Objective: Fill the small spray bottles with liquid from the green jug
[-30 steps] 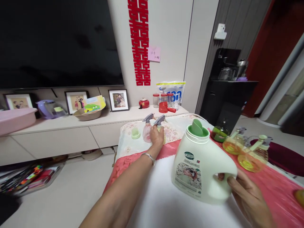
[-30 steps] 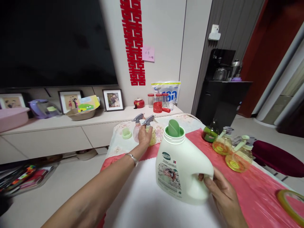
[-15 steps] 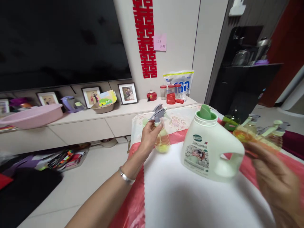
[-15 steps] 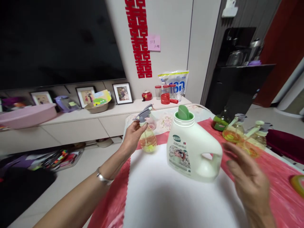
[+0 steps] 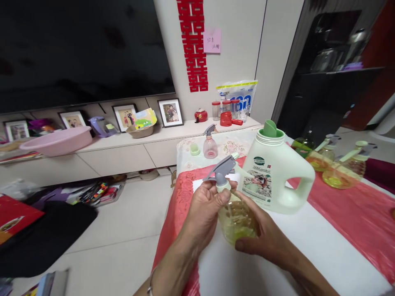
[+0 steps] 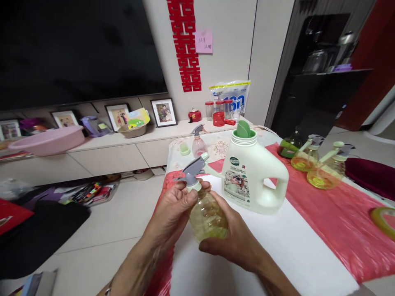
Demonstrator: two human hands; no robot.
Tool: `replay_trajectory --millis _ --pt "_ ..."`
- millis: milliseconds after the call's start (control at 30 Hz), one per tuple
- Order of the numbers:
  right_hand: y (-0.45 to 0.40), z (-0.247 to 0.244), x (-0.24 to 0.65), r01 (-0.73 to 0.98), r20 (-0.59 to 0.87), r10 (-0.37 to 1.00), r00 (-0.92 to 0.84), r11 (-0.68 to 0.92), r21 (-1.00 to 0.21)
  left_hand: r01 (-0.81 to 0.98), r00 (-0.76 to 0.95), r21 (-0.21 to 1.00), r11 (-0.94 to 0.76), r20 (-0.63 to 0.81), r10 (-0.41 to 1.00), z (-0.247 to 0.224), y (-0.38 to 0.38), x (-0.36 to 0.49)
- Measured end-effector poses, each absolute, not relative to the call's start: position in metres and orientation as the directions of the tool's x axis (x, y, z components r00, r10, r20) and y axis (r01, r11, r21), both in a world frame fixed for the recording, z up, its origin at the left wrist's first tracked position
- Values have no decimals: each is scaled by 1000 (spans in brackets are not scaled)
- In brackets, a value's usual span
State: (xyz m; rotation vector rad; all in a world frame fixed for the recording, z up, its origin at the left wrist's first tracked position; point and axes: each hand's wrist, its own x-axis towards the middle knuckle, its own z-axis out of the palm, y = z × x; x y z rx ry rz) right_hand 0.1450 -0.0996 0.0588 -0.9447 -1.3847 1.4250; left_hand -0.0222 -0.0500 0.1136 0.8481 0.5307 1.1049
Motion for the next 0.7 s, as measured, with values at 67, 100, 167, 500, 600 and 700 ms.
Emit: replay_trajectory --millis 67,100,167,500,600,700 --pt "-100 62 148 -225 64 924 -378 -25 -974 -548 426 808 216 47 903 112 -52 -26" --pt "-101 64 152 -273 60 907 -416 -61 -960 -549 449 806 221 61 892 112 -51 -29" --pt "-101 68 158 -317 56 881 -471 -110 -942 -554 473 799 233 72 878 110 -50 -33" --pt "-102 63 152 -153 32 898 -439 -40 -987 -591 415 768 247 26 909 96 -45 -35" --pt "-102 52 149 159 -3 960 -281 43 -986 -603 359 761 240 -9 933 94 -43 -33" --pt "-99 39 144 440 129 977 -169 191 -878 -632 259 749 201 -42 965 92 -43 -27"
